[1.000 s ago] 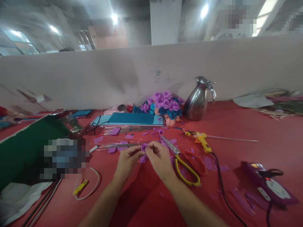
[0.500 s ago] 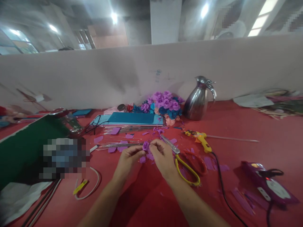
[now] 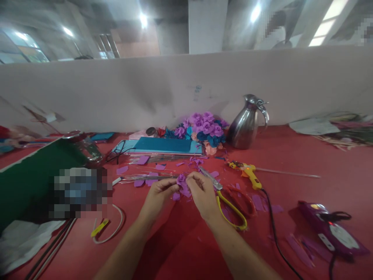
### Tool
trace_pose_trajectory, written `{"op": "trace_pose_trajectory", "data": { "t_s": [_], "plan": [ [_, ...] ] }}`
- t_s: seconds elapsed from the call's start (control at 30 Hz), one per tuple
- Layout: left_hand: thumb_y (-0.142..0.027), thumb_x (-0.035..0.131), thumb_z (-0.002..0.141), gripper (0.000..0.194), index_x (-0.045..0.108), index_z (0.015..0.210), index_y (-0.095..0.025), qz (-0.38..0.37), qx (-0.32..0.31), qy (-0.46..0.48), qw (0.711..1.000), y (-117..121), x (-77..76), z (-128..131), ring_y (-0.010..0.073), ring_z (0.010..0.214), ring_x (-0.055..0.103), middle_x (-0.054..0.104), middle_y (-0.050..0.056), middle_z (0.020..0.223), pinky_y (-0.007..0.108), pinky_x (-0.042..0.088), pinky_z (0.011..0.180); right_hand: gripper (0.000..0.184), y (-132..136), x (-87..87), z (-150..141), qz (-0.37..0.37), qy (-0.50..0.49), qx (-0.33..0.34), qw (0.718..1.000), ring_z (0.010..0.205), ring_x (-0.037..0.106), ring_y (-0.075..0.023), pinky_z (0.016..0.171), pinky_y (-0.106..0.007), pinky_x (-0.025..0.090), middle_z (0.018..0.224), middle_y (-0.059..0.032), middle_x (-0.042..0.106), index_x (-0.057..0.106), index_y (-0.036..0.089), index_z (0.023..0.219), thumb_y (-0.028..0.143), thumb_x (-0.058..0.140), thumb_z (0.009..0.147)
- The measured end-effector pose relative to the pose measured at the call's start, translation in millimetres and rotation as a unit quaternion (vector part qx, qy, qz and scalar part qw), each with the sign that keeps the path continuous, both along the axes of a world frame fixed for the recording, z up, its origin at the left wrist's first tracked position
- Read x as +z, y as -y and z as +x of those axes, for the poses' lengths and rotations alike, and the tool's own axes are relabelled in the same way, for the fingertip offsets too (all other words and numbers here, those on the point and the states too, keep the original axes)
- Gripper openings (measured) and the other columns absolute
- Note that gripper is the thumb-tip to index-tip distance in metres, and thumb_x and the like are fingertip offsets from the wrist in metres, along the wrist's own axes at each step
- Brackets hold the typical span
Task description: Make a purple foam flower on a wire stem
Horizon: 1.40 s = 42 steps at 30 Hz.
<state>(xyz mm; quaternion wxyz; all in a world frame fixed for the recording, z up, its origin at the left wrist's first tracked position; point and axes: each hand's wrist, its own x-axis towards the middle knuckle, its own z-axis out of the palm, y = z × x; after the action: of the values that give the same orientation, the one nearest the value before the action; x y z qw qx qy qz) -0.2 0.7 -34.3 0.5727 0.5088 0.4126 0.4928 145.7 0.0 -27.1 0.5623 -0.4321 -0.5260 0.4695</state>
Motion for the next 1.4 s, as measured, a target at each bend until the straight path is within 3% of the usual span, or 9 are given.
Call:
{"op": "trace_pose_trajectory", "data": {
  "t_s": [0.27,0.43,0.6,0.83,1.1,1.27,1.4],
  "plan": [
    [-0.026,0.070,0.074,0.019,0.077,0.089,-0.018,0.006,0.004,-0.001,1.000,0,1.7,0,0.0171,0.076,0.061,0.074,0.005,0.083,0.028,0.046,0.075,0.019,-1,4.4,0,-0.009,-0.020,0.007,1.000,0.053,0.040,-0.0111,0.052,-0.023,0.033,0.052,0.0047,0.045,0.054,0.020,0.058,0.027,0.053,0.076],
    [-0.023,0.066,0.076,0.018,0.077,0.089,-0.020,0.061,0.018,-0.056,0.996,-1,7.6,-3,0.0184,0.081,0.062,0.072,0.006,0.087,0.029,0.046,0.078,0.023,-3,10.5,5,-0.018,-0.049,-0.006,0.999,0.054,0.044,-0.0117,0.054,-0.024,0.035,0.053,0.0031,0.048,0.055,0.020,0.054,0.031,0.055,0.075],
    [-0.023,0.064,0.079,0.016,0.078,0.087,-0.022,0.172,0.007,-0.148,0.974,-5,12.7,-12,0.0185,0.081,0.061,0.070,0.007,0.087,0.030,0.047,0.077,0.021,-6,18.1,16,-0.041,-0.017,0.075,0.996,0.066,0.055,-0.0155,0.063,-0.026,0.041,0.066,-0.0012,0.062,0.065,0.020,0.067,0.038,0.058,0.077],
    [-0.025,0.058,0.085,0.020,0.077,0.093,-0.026,0.254,0.003,-0.236,0.938,-9,11.3,-21,0.0198,0.082,0.061,0.071,0.006,0.083,0.032,0.044,0.078,0.014,-10,23.8,27,-0.031,0.078,0.140,0.987,0.066,0.054,-0.0141,0.063,-0.026,0.040,0.069,0.0003,0.063,0.066,0.020,0.074,0.034,0.064,0.074],
    [-0.021,0.054,0.087,0.023,0.076,0.091,-0.025,0.295,-0.008,-0.321,0.900,-11,13.3,-23,0.0198,0.081,0.058,0.070,0.006,0.082,0.033,0.038,0.080,0.011,-9,22.5,31,0.020,0.188,0.147,0.971,0.075,0.061,-0.0175,0.073,-0.030,0.045,0.079,-0.0016,0.070,0.070,0.021,0.079,0.020,0.062,0.072],
    [-0.016,0.049,0.087,0.027,0.075,0.093,-0.023,0.299,-0.013,-0.345,0.890,-11,11.2,-24,0.0206,0.084,0.056,0.069,0.006,0.083,0.035,0.037,0.082,0.015,-7,22.1,29,0.088,0.237,0.126,0.959,0.081,0.060,-0.0192,0.077,-0.033,0.045,0.086,-0.0017,0.070,0.069,0.023,0.084,0.017,0.064,0.071],
    [-0.012,0.049,0.085,0.027,0.074,0.089,-0.022,0.295,-0.030,-0.348,0.889,-12,9.8,-23,0.0203,0.084,0.057,0.069,0.006,0.082,0.034,0.036,0.082,0.009,-5,21.6,24,0.126,0.250,0.112,0.953,0.078,0.060,-0.0186,0.076,-0.033,0.045,0.082,-0.0022,0.069,0.069,0.023,0.078,0.018,0.062,0.076]
  ]
}}
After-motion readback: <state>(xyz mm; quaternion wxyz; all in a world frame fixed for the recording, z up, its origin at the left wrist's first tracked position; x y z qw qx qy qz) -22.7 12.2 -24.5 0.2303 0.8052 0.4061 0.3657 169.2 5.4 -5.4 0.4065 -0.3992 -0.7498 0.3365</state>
